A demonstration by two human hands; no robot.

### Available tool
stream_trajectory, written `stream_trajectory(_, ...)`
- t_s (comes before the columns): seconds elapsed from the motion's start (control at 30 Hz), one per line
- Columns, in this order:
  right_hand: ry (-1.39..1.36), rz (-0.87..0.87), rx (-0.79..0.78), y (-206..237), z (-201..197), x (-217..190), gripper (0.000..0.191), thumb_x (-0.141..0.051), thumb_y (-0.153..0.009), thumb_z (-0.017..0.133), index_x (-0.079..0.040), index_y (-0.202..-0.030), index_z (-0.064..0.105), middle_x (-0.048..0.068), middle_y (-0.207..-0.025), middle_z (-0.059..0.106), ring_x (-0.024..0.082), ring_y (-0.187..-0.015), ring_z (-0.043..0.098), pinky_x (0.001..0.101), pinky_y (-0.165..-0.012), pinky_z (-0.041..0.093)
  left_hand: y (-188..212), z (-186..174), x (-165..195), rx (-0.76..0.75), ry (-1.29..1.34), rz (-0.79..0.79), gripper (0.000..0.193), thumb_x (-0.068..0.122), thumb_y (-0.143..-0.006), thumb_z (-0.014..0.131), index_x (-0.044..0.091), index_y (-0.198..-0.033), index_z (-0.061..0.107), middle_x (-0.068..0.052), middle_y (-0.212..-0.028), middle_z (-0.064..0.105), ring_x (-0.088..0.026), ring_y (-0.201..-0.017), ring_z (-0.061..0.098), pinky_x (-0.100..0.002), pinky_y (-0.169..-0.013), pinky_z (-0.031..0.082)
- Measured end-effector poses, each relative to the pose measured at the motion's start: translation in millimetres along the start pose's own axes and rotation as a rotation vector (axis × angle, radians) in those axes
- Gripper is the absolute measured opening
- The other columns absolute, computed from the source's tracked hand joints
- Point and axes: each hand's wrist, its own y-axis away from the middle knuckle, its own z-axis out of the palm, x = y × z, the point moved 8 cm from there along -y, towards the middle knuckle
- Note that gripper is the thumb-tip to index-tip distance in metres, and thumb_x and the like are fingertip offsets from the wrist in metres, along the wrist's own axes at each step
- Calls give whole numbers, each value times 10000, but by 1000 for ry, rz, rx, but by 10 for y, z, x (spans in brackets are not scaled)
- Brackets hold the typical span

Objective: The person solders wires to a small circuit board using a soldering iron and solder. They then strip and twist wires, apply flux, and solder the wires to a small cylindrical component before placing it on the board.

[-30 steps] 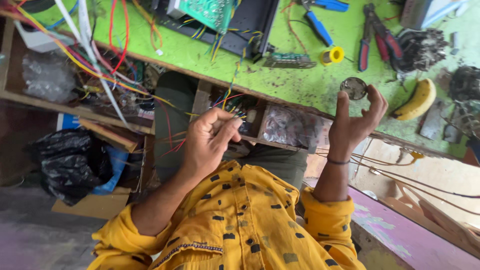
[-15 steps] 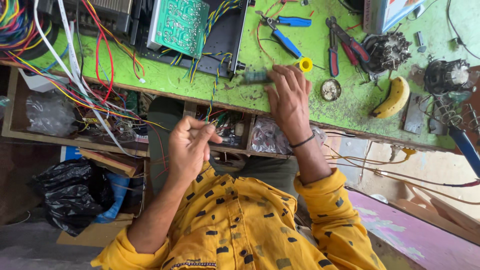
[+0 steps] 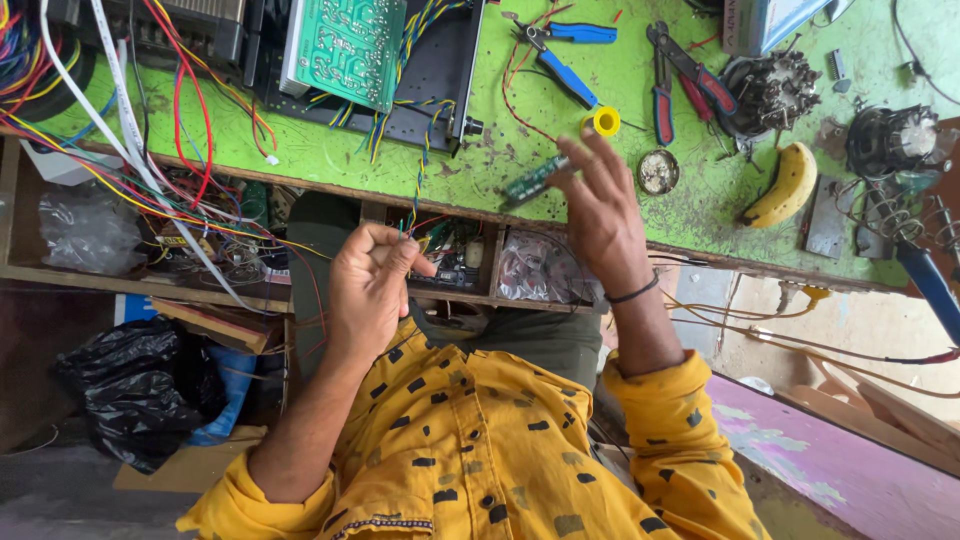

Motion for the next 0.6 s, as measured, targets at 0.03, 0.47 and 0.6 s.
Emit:
stream_trajectory(0.03,47,-6,-15,-11,-1,-30,332,84,-873,658,-83,-1160,677,171,-1398,618,395,-1347,564,473,-1123,495,1,7,14,-2,-13,9,119,156,-1034,645,48,-1024,594,-94,-826,748,-11,-461,474,-169,-412,369)
stream_trajectory(0.47,-181,482,85,277,173,6,348,25,-921,617,-16,-1267,632,261,-1491,450,376,-1249,602,425,-1043,555,45,183,137,-28,-254,12,156,155,-1025,663,0,-1041,653,-87,-900,782,-21,-555,563,-175,-500,449)
stream_trajectory(0.6,-91,441,50,512,28,243,364,111,-903,590,-12,-1236,667,224,-1400,582,397,-1275,602,467,-1084,519,58,218,88,-39,-263,-100,162,141,-1013,685,-20,-1030,681,-78,-868,778,-18,-550,450,-180,-478,333)
